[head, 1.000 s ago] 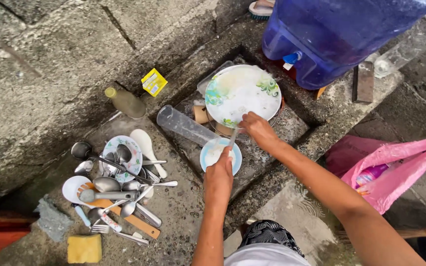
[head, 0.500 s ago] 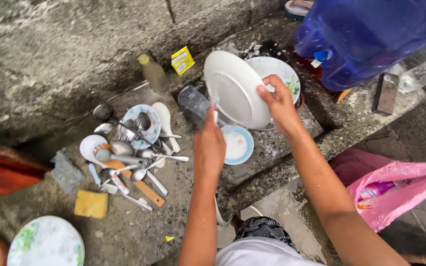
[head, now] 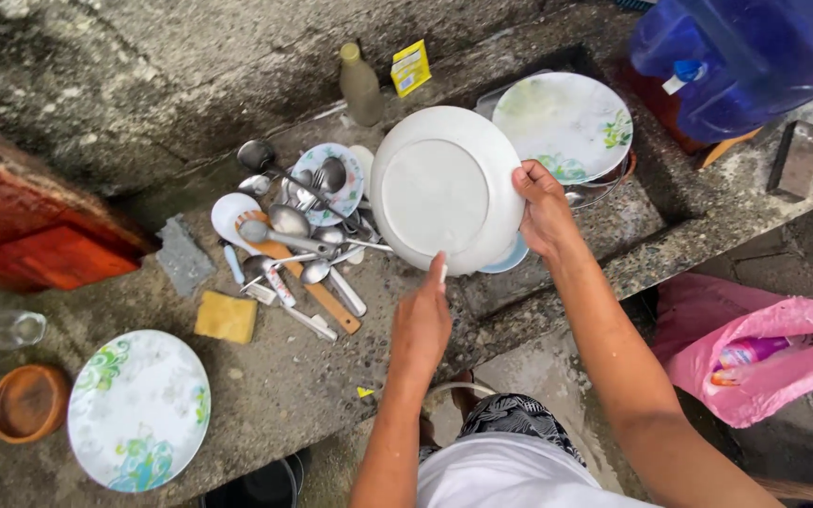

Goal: Washing various dishes, utensils, and cookware at an outdoor washing station.

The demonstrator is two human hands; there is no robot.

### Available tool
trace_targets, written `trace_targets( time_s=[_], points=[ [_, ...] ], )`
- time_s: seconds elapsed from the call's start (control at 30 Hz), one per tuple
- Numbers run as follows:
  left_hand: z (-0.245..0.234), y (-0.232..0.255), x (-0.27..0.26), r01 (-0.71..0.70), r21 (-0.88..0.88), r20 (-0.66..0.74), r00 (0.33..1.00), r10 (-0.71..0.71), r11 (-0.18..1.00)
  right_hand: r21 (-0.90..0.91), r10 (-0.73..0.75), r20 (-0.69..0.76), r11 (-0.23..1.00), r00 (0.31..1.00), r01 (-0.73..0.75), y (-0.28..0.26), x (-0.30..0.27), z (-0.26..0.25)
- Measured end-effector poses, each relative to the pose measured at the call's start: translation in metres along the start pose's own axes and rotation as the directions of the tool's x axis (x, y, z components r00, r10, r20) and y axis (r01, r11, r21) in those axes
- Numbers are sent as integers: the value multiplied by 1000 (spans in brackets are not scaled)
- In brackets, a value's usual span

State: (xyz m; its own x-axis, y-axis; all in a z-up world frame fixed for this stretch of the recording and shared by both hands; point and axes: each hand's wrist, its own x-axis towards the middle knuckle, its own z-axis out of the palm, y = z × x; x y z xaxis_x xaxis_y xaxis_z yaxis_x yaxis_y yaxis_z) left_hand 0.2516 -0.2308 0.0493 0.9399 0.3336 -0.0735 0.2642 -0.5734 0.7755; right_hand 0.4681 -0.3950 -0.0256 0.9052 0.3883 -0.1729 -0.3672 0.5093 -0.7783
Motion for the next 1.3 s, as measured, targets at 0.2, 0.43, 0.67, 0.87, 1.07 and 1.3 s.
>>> trace_targets(
  time_s=[0.2, 0.43, 0.67, 0.87, 1.07, 1.3],
  points=[
    [-45, 25, -15, -74, 2, 26, 997, 74, 997, -74, 39, -15, 996, 999, -40, 42, -22, 33],
    [-94, -16, -20, 116, -59, -83, 989, -120, 992, -693, -378, 555, 282, 741, 663, 36, -108, 98],
    [-50, -142, -54, 301, 70, -63, 953, -297, 951, -545, -72, 838, -42, 541, 838, 172, -165, 33],
    [-30, -149, -61, 337, 200, 93, 928, -360, 920, -737, 181, 657, -45, 732, 674, 189, -119, 34],
    [-29, -134, -50, 326, 187, 63, 938, -342, 927, -857, -134, 441, -356, 888, 372, 226, -55, 85],
    [-11, -99, -57, 262, 256, 255, 910, -326, 931, -941, 28, 287, -180, 957, 287, 175, -81, 31]
  ],
)
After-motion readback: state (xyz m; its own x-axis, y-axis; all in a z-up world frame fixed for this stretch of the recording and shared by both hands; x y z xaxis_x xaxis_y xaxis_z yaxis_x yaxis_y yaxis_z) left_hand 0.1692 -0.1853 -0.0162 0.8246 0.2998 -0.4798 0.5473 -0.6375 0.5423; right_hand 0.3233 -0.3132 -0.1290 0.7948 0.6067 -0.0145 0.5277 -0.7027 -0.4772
